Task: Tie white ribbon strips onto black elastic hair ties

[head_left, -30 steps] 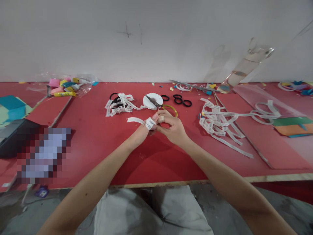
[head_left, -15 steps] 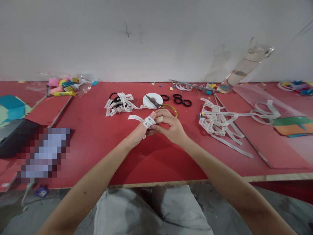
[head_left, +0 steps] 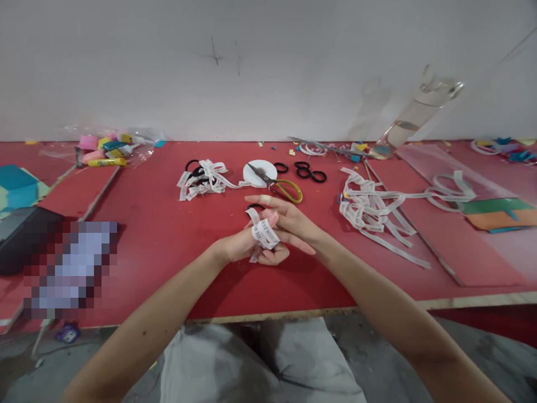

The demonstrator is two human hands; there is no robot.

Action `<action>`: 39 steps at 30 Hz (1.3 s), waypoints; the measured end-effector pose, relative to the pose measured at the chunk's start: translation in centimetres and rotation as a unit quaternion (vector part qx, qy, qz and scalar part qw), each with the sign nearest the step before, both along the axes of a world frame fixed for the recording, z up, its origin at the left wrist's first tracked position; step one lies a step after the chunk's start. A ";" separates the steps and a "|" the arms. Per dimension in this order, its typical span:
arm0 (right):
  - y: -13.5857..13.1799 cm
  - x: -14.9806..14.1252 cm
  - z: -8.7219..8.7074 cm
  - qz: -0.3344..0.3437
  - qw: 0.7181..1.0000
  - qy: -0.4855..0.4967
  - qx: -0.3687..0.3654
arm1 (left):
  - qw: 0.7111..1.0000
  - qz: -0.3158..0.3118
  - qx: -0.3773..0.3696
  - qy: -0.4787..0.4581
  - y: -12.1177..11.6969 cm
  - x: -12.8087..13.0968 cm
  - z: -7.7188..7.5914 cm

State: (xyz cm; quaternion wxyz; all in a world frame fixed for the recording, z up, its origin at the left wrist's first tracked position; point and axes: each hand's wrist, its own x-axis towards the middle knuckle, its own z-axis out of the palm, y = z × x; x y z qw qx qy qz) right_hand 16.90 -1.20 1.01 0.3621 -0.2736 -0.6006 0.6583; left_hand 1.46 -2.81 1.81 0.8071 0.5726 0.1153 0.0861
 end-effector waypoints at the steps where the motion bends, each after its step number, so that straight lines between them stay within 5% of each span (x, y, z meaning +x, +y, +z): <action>1: -0.2 -0.1 -0.1 0.006 1.000 0.004 0.003 | 1.000 -0.014 -0.004 -0.003 -0.1 0.1 -0.1; 17: -1.0 -0.8 1.7 -0.065 0.997 0.031 -0.017 | 0.994 -0.043 -0.088 -0.057 -1.0 1.3 -0.6; 25: -0.7 -1.2 1.1 -0.144 0.988 0.047 -0.017 | 0.988 -0.038 -0.125 -0.079 -1.2 1.6 -0.8; 30: -0.4 -0.8 0.8 -0.116 0.992 0.042 -0.017 | 0.990 -0.028 -0.114 -0.082 -1.3 1.5 -0.4; 34: -0.3 -0.5 1.2 -0.107 0.994 0.020 -0.002 | 0.989 0.027 -0.105 -0.099 -1.0 1.2 -0.1; 39: 0.3 0.5 1.2 -0.217 0.973 0.057 0.053 | 0.975 0.162 -0.108 -0.107 -0.2 0.8 -0.1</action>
